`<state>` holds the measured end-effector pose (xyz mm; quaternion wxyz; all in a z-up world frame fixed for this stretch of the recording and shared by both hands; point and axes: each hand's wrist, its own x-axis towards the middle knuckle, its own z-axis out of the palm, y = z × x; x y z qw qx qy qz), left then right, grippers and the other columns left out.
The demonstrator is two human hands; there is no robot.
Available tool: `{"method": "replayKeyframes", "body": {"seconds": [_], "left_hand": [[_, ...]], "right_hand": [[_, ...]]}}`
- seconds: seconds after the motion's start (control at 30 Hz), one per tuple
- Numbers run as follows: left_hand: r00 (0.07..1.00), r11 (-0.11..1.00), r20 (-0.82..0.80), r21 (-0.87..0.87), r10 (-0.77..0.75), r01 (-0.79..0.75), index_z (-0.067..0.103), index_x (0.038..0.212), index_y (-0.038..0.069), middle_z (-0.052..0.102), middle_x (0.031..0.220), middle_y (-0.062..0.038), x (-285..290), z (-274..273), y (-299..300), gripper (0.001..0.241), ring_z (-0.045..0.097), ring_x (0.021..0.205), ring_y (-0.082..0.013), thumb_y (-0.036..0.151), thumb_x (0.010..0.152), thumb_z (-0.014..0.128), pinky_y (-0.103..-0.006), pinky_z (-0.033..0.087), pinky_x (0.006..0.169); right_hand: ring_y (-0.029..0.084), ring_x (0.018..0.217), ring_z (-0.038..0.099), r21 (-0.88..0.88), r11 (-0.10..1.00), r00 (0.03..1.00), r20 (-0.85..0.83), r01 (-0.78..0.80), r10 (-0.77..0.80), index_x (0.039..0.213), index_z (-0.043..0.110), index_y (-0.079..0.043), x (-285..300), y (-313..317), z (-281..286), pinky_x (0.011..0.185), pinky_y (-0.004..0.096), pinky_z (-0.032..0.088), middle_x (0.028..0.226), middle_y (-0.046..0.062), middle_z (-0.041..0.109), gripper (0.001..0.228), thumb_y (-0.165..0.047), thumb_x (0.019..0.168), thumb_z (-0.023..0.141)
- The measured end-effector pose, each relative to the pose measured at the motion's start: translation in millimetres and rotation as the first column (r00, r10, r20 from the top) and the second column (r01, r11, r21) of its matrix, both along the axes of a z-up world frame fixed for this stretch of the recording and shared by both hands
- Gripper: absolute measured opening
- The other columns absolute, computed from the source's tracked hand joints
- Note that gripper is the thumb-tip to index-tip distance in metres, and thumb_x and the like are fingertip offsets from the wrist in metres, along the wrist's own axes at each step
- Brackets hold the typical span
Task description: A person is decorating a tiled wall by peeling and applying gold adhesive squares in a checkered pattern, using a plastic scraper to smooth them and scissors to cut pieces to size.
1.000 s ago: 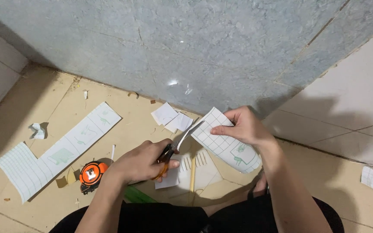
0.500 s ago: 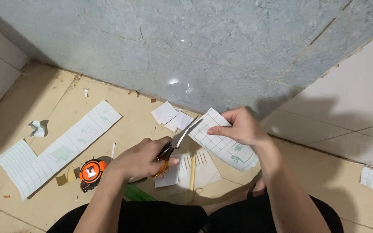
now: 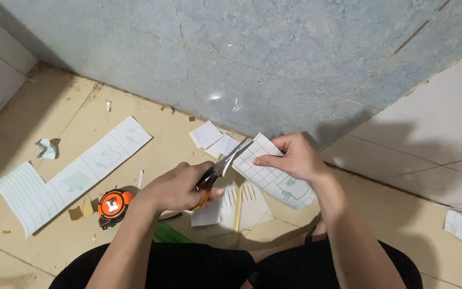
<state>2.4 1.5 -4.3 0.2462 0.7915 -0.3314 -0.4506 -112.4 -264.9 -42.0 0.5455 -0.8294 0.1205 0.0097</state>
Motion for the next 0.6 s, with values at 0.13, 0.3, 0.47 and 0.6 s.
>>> {"method": "replayKeyframes", "body": {"seconds": [0.13,0.3,0.47,0.6], "left_hand": [[0.999,0.999,-0.043,-0.011,0.033,-0.033,0.062,0.122,0.000,0.079,0.089,-0.020,0,-2,0,0.042,0.079,0.078,-0.0263,0.032,0.096,0.065,-0.0273,0.063,0.053],[0.998,0.999,-0.043,-0.010,0.043,-0.043,0.063,0.121,0.000,0.080,0.092,-0.020,-3,9,-3,0.039,0.079,0.081,-0.0263,0.029,0.096,0.065,-0.0268,0.063,0.051],[0.998,0.997,-0.011,-0.032,0.065,-0.065,0.063,0.126,0.003,0.080,0.088,-0.018,-2,18,0,0.043,0.075,0.073,-0.0262,0.032,0.094,0.067,-0.0307,0.064,0.055],[0.994,0.995,0.092,-0.083,0.063,-0.055,0.057,0.136,0.009,0.080,0.090,-0.019,0,12,9,0.059,0.076,0.078,-0.0346,0.045,0.090,0.067,-0.0462,0.062,0.068]], "right_hand": [[0.006,0.057,0.054,0.004,1.000,1.000,0.020,-0.001,0.001,0.068,0.077,-0.005,1,2,-2,0.048,0.022,0.041,0.056,0.003,0.073,0.023,-0.019,0.074,0.093],[0.005,0.059,0.052,0.012,1.000,0.999,0.034,-0.002,0.001,0.068,0.078,-0.004,0,2,0,0.049,0.022,0.042,0.057,0.002,0.073,0.021,-0.017,0.075,0.093],[0.007,0.062,0.056,0.052,0.999,0.999,0.047,0.016,-0.019,0.073,0.079,-0.002,-2,-2,4,0.051,0.023,0.046,0.061,0.006,0.076,0.019,-0.016,0.074,0.092],[0.009,0.059,0.057,0.074,0.996,0.994,0.083,0.059,-0.065,0.073,0.078,0.001,-3,-11,6,0.051,0.024,0.048,0.059,0.010,0.074,0.021,-0.015,0.076,0.091]]}}
